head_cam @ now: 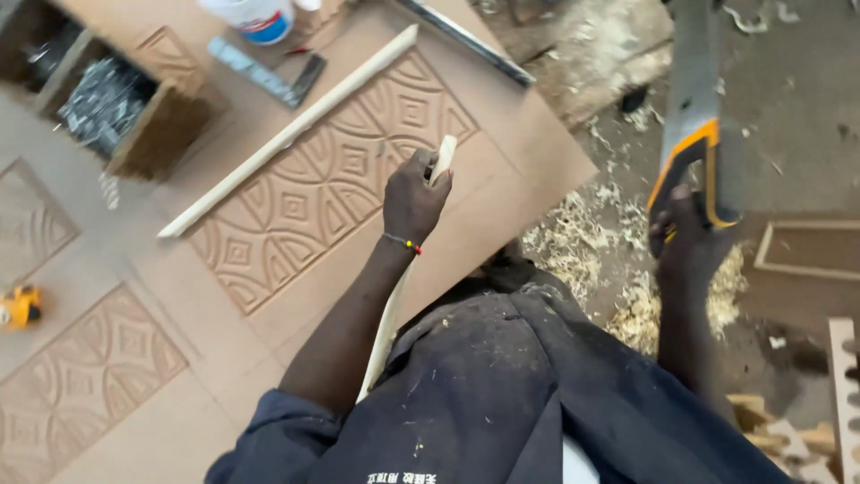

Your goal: Measuring, cutting, and nailing decorative wooden strips onto a door panel

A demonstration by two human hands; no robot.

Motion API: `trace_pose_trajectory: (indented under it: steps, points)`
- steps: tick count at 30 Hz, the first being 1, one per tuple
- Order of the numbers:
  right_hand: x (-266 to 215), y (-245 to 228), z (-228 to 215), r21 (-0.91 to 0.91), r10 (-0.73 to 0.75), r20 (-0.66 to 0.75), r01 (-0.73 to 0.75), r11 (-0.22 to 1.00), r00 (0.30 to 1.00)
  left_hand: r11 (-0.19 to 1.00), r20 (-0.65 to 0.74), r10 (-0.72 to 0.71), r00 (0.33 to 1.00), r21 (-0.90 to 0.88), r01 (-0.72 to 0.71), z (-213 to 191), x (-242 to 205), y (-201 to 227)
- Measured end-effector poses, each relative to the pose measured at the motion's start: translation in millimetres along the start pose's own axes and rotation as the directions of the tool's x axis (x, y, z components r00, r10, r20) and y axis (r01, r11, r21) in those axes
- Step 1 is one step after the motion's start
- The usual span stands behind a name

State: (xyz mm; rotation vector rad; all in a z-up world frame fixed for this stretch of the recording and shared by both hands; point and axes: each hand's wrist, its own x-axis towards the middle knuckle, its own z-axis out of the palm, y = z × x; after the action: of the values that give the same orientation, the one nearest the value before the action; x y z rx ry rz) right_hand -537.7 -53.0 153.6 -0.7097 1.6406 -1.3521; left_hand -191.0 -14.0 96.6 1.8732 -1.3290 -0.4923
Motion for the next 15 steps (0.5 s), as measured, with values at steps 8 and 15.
trace_pose_trajectory:
  steps: [8,15]
  points:
    - [41.5,15.5,-53.6,-0.035,-0.166,0.03,0.167,0.985,0.986,0.998,0.099,0.027,0.995,0.059,-0.033,97.9,75.1,83.8]
    - [136.7,6.9,-96.1,-0.141,-0.063,0.191,0.091,0.986,0.98,0.996,-0.009,-0.008,1.0,0.089,0.009,259.1,196.4,144.8]
